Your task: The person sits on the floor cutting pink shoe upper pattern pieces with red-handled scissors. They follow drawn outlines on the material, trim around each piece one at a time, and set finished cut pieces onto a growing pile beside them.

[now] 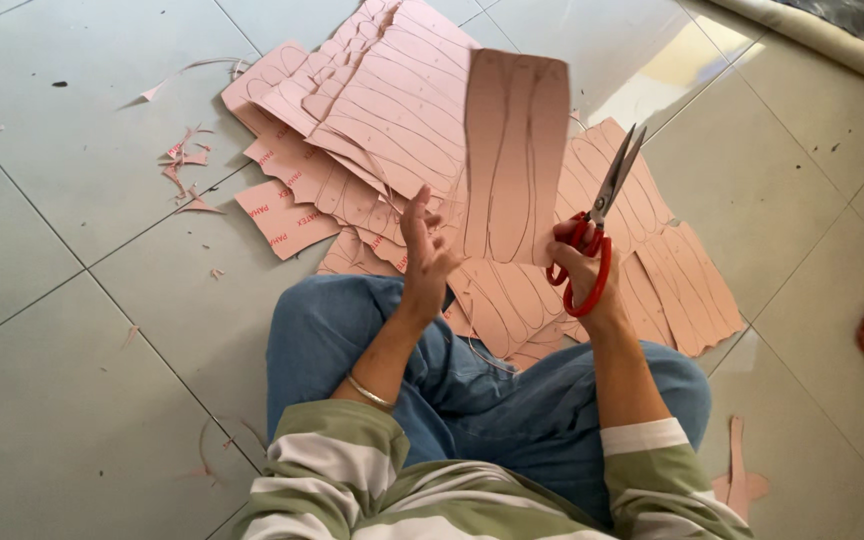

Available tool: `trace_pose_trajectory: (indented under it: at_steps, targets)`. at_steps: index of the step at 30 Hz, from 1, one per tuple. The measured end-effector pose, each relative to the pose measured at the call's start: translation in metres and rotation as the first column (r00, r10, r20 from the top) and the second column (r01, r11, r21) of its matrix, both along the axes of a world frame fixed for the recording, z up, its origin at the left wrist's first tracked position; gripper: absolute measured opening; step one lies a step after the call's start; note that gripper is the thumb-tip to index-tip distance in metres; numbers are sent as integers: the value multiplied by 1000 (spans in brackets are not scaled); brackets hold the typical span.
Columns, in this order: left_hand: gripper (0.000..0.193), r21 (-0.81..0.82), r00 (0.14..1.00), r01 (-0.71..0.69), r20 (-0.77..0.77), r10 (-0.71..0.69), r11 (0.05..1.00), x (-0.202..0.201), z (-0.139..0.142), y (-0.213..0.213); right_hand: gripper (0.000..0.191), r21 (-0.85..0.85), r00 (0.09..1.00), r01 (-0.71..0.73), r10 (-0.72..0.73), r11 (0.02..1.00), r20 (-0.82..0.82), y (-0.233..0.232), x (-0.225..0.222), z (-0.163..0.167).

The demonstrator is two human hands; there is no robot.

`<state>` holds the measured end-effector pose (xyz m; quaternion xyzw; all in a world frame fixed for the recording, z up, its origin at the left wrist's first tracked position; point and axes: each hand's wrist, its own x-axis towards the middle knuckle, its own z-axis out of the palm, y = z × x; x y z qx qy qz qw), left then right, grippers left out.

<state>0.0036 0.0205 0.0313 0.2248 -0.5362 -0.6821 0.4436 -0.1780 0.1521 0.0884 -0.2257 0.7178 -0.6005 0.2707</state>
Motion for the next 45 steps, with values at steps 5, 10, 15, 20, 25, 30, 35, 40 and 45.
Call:
trace_pose_trajectory:
  at_steps: [5, 10, 15, 20, 25, 30, 35, 40, 45]
  targets:
    - [43, 414, 921, 356, 0, -391, 838, -9, -24, -8, 19, 45, 997, -4, 7, 999, -75, 3, 2, -14]
    - [21, 450, 972, 211, -7, -233, 868, -11, -31, -12, 26, 88, 996, -82, 84, 993, -19, -3, 12, -13]
    - [9, 461, 994, -16, -86, 63, 887, -7, -26, -29, 54, 386, 960, -253, 279, 887, -12, 1, 20, -20]
    - [10, 476, 981, -94, -107, 163, 874, -4, -21, -35, 69, 411, 863, -475, 504, 778, 41, 4, 32, -42]
    - [12, 457, 984, -70, -116, 137, 887, -6, -19, -33, 77, 414, 808, -553, 587, 723, 53, 6, 40, -50]
    - [29, 349, 998, -36, -32, 50, 936, -9, -21, -23, 87, 469, 791, -548, 611, 693, 23, 4, 43, -52]
    - [36, 345, 995, 46, -95, -14, 937, -13, -24, -17, 82, 459, 791, -549, 612, 698, 16, 2, 43, -51]
    - [40, 298, 1000, 28, -7, -28, 954, -12, -25, -16, 67, 493, 814, -531, 576, 689, 71, 0, 43, -48]
    - [41, 256, 999, 33, 8, -37, 966, -11, -25, -15, 59, 454, 811, -548, 580, 702, 82, 0, 43, -45]
